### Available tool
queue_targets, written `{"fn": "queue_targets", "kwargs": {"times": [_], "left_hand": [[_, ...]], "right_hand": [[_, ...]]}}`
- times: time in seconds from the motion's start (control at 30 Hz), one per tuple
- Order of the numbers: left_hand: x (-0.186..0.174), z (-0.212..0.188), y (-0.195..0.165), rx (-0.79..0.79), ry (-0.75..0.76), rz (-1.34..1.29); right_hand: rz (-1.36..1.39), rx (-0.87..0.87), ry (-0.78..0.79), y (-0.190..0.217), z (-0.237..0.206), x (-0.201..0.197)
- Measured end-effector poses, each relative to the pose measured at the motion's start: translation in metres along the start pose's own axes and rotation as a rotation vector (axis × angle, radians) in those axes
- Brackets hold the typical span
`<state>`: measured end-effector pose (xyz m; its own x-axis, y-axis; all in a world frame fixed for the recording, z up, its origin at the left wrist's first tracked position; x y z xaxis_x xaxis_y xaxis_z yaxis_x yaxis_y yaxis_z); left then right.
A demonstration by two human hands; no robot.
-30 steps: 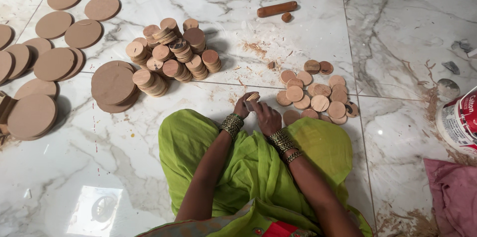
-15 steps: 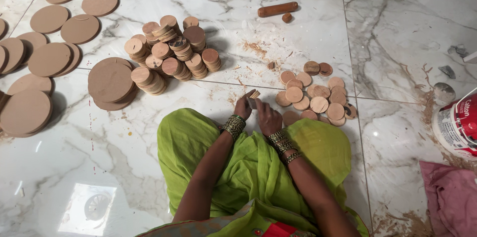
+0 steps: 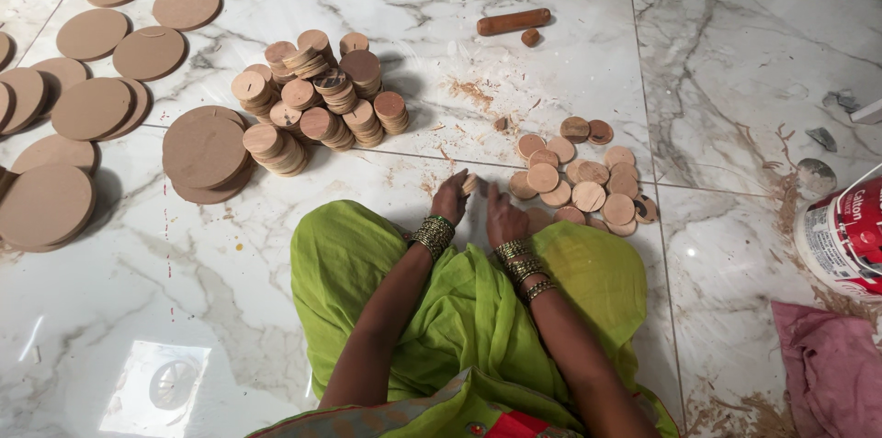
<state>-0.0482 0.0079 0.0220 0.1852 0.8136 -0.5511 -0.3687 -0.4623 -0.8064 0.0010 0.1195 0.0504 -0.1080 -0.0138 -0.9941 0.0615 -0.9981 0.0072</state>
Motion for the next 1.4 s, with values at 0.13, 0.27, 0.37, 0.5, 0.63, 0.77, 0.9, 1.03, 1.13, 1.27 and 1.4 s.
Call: {"fn": "queue_targets", "kwargs": {"times": [0.13, 0.27, 0.37, 0.5, 0.63, 0.77, 0.9, 1.03, 1.13, 1.27, 1.4], "left_hand": [[0.002, -0.003, -0.017, 0.146, -0.028, 0.015], [-0.003, -0.002, -0.003, -0.003, -0.102, 0.007], [-0.004, 0.0, 0.018, -0.224, -0.084, -0.012], [0.001, 0.002, 0.019, -0.203, -0.056, -0.085], [0.012, 0.001, -0.002, 0.044, 0.036, -0.056], [0.015, -0.001, -0.009, 0.186, 0.041, -0.089], [0.01, 0.001, 0.005, 0.025, 0.022, -0.065], [0.012, 0.0, 0.002, 0.009, 0.098, -0.065], [0.012, -0.002, -0.009, 0.092, 0.07, -0.123], [0.011, -0.002, -0.007, 0.113, 0.039, -0.18], [0.006, -0.002, -0.005, 0.179, -0.038, 0.03]], "right_hand": [[0.05, 0.011, 0.092, -0.005, 0.004, 0.008], [0.095, -0.093, -0.029, 0.008, -0.007, -0.002], [0.183, -0.192, -0.161, 0.014, -0.016, -0.017], [0.256, -0.211, -0.272, 0.01, -0.016, -0.019], [0.167, 0.006, -0.073, -0.007, 0.0, 0.005], [0.347, 0.026, -0.086, -0.017, 0.002, 0.004], [0.367, -0.11, -0.131, -0.006, -0.004, -0.004], [0.404, -0.017, -0.044, -0.01, 0.002, 0.006], [0.4, 0.058, -0.024, -0.019, 0.008, 0.009], [0.405, 0.016, -0.058, -0.018, 0.003, 0.005], [0.346, -0.134, -0.151, -0.002, -0.007, -0.006]]}}
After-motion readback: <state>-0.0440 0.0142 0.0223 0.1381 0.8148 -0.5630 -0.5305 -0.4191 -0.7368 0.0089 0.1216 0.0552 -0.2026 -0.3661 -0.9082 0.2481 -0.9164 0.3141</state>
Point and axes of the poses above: each hand's wrist, its own z-axis towards the middle knuckle, its own x-axis out of the palm, y = z × x, the point moved 6 cm from there along z, towards the middle knuckle, and after that the axes turned 12 degrees about y, right-handed, at the moved point
